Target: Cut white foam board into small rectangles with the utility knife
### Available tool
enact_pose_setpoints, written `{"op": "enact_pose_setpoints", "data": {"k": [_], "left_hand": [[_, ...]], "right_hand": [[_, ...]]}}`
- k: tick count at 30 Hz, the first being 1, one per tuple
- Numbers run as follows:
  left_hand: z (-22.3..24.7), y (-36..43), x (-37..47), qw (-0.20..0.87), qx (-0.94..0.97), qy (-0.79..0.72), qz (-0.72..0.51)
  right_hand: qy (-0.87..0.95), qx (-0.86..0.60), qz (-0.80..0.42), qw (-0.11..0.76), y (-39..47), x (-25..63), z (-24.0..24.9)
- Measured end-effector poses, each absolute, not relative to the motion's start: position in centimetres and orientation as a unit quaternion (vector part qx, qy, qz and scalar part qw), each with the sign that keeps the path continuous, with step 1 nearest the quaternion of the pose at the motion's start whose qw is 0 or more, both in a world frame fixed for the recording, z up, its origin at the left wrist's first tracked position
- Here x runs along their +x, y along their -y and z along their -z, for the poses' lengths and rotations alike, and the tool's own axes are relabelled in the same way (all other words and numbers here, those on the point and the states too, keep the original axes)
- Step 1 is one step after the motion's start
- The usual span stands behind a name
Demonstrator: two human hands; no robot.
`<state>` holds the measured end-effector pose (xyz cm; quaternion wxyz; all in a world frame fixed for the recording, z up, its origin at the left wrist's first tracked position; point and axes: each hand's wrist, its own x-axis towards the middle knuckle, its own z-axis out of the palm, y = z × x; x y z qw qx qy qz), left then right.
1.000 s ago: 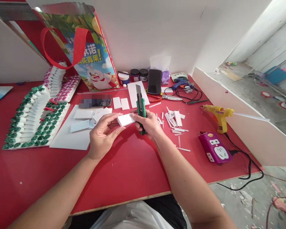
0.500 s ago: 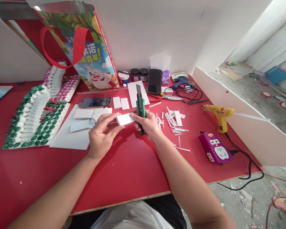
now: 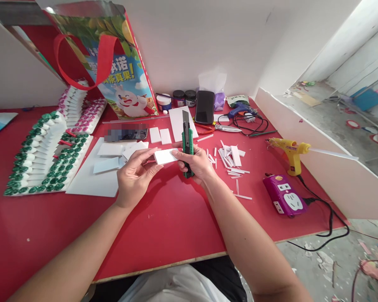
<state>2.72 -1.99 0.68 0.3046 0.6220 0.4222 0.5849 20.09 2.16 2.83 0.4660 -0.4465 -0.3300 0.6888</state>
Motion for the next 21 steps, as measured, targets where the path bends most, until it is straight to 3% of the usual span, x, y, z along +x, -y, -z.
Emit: {"op": "enact_pose_setpoints", "data": {"k": [15, 21], "left_hand": [[-0.48, 1.94, 2.44, 0.288, 0.643, -0.414, -0.576], [-0.43, 2.02, 2.62, 0.334, 0.619, -0.405, -0.585]], "right_hand": [[0.328, -0.442, -0.708, 0.443, -2.28, 20.25, -2.87], [0.338, -0.440, -0.706, 0.441, -2.33, 20.27, -2.78]]}}
